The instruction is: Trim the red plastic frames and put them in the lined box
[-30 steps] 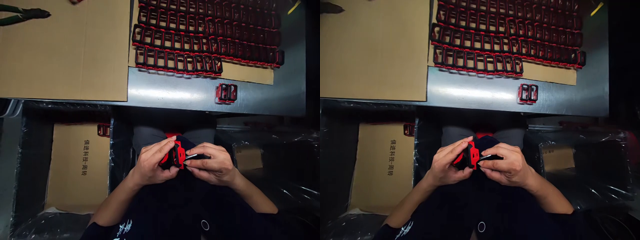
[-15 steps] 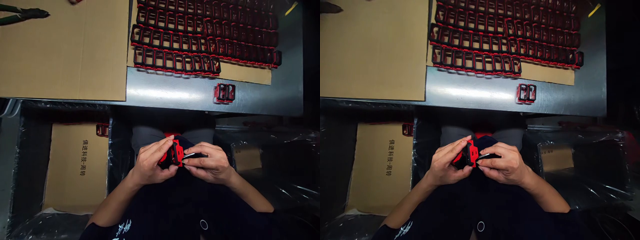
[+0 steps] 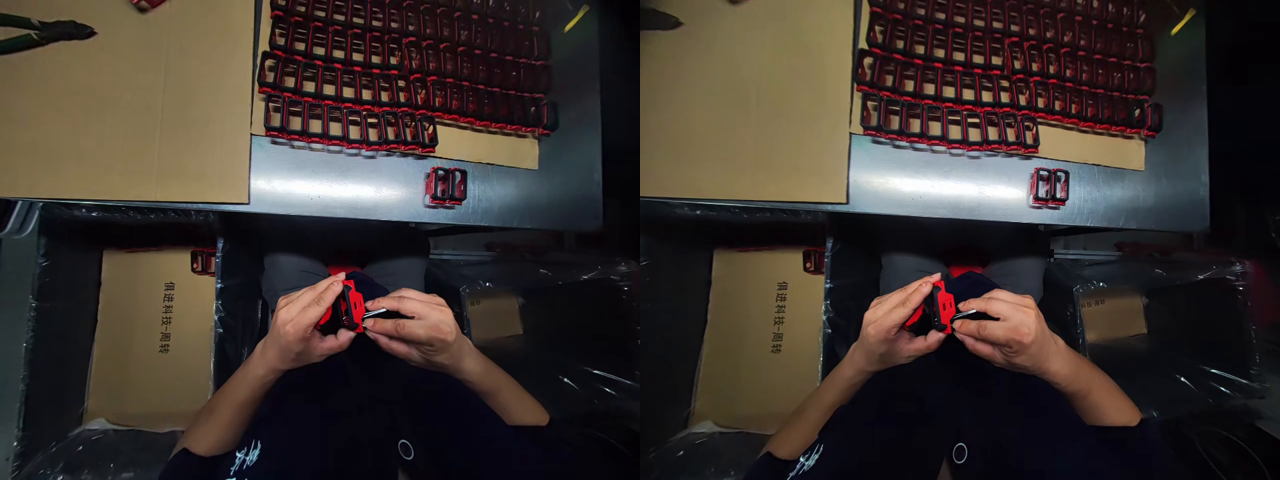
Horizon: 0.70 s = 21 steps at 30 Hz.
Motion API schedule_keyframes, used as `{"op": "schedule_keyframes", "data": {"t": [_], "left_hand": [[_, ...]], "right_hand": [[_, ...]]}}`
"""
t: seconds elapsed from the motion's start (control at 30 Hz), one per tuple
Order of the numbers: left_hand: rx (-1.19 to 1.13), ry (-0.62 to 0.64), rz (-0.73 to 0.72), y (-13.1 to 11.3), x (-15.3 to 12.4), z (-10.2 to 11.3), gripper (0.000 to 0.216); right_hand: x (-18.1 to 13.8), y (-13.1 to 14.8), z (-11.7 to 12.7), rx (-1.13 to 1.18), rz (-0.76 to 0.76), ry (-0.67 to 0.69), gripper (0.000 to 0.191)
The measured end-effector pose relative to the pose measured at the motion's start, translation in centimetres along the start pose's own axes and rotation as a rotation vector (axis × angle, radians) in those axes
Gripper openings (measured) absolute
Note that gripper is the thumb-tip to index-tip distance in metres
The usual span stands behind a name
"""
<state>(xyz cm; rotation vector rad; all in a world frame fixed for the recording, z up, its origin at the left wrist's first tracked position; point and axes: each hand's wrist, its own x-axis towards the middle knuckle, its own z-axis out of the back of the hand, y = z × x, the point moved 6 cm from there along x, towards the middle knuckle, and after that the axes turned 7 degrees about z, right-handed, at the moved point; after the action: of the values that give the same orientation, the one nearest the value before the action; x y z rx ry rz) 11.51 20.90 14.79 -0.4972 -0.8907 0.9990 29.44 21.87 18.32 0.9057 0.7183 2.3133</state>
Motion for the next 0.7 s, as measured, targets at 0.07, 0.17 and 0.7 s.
{"op": "schedule_keyframes", "data": {"t": [0.07, 0.17, 0.7], "left_hand": [[0.015, -0.002, -0.010, -0.02, -0.01, 0.00, 0.081], [0.027, -0.005, -0.024, -0.06, 0.00, 0.04, 0.078], [0.008, -0.041, -0.022, -0.16, -0.21, 0.28, 0.079]], "right_hand": [[-0.06, 0.03, -0.05, -0.006, 0.003, 0.021, 0.011], [-0.16, 0.07, -0.12, -0.009, 0.010, 0.033, 0.013], [0.20, 0.59, -0.31, -0.001, 0.073, 0.073, 0.010]]}}
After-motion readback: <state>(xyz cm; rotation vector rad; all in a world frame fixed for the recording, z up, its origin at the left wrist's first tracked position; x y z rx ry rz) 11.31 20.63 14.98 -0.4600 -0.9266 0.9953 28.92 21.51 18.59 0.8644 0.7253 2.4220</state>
